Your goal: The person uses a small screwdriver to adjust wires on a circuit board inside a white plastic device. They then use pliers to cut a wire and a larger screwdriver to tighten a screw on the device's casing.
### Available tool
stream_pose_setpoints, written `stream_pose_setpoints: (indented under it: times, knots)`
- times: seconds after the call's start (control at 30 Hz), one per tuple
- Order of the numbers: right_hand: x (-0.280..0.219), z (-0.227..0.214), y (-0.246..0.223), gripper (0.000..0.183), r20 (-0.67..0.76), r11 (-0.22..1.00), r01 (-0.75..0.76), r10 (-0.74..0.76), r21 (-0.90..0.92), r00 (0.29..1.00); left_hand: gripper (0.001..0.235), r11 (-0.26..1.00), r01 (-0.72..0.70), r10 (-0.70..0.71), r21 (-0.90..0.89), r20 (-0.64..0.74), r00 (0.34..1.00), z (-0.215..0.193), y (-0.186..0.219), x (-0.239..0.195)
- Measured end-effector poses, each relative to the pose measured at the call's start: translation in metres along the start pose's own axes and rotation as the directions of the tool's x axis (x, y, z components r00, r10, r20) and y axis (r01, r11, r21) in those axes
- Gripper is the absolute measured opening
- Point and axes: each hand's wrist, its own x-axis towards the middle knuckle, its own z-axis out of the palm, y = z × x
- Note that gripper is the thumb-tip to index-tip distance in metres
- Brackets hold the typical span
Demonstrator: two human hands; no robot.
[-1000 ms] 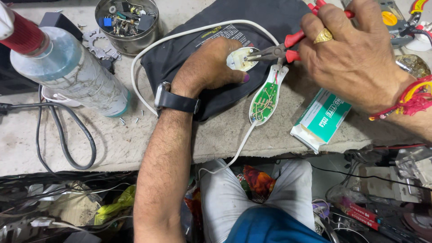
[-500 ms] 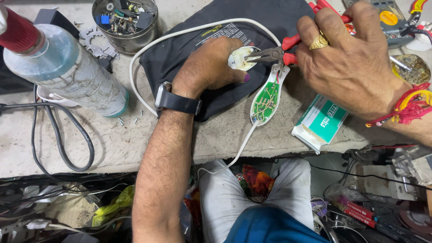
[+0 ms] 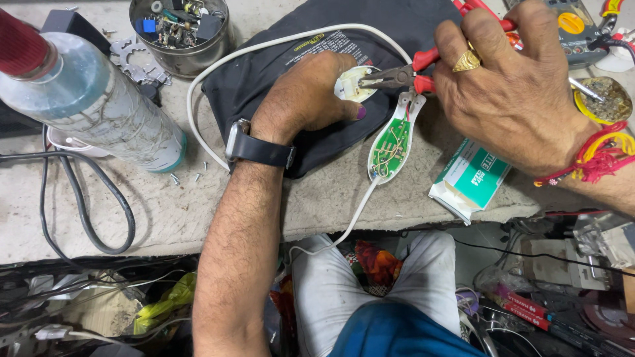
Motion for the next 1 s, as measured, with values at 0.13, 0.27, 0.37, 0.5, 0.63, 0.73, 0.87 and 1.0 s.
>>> stream_pose_setpoints:
  times: [0.13,0.27,0.37,0.5,0.63,0.73,0.87,1.0]
  knots:
    - [0.005,-0.003,0.0,0.022,-0.035,0.999,0.044,-0.045,-0.012,0.998,0.05,1.0,0.012,-0.012,0.017,0.012,1.0,-0.001,0.001,-0.001]
    - [0.006,-0.009,-0.003,0.028,0.037,0.98,0.126,-0.121,-0.153,0.992,0.052,0.999,-0.032,0.032,0.031,-0.011,0.999,0.001,0.001,-0.001]
    - [0.008,-0.008,-0.002,0.032,0.122,0.975,0.174,-0.158,-0.141,0.98,0.051,0.997,-0.044,0.045,0.056,-0.023,0.999,0.001,0.002,-0.001]
    - [0.016,0.001,0.004,0.029,0.288,0.941,0.296,-0.241,-0.163,0.927,0.048,0.998,-0.015,0.014,0.066,0.008,1.0,0.002,0.0,-0.001]
    - [0.017,-0.003,0.001,0.027,0.24,0.959,0.269,-0.241,-0.092,0.94,0.045,0.997,-0.046,0.045,0.069,0.012,0.999,0.001,-0.001,0.001]
    - [0.017,-0.004,-0.002,0.026,0.235,0.937,0.309,-0.267,-0.163,0.935,0.043,0.991,-0.086,0.086,0.099,0.004,0.996,0.002,0.0,0.003]
    - [0.017,0.002,-0.001,0.024,0.245,0.943,0.324,-0.297,-0.076,0.923,0.043,0.989,-0.073,0.074,0.129,0.004,0.997,0.009,0.0,0.002]
    - [0.018,0.003,-0.001,0.022,0.262,0.956,0.291,-0.272,-0.038,0.926,0.05,0.982,-0.116,0.124,0.149,-0.041,0.991,0.006,0.006,0.002]
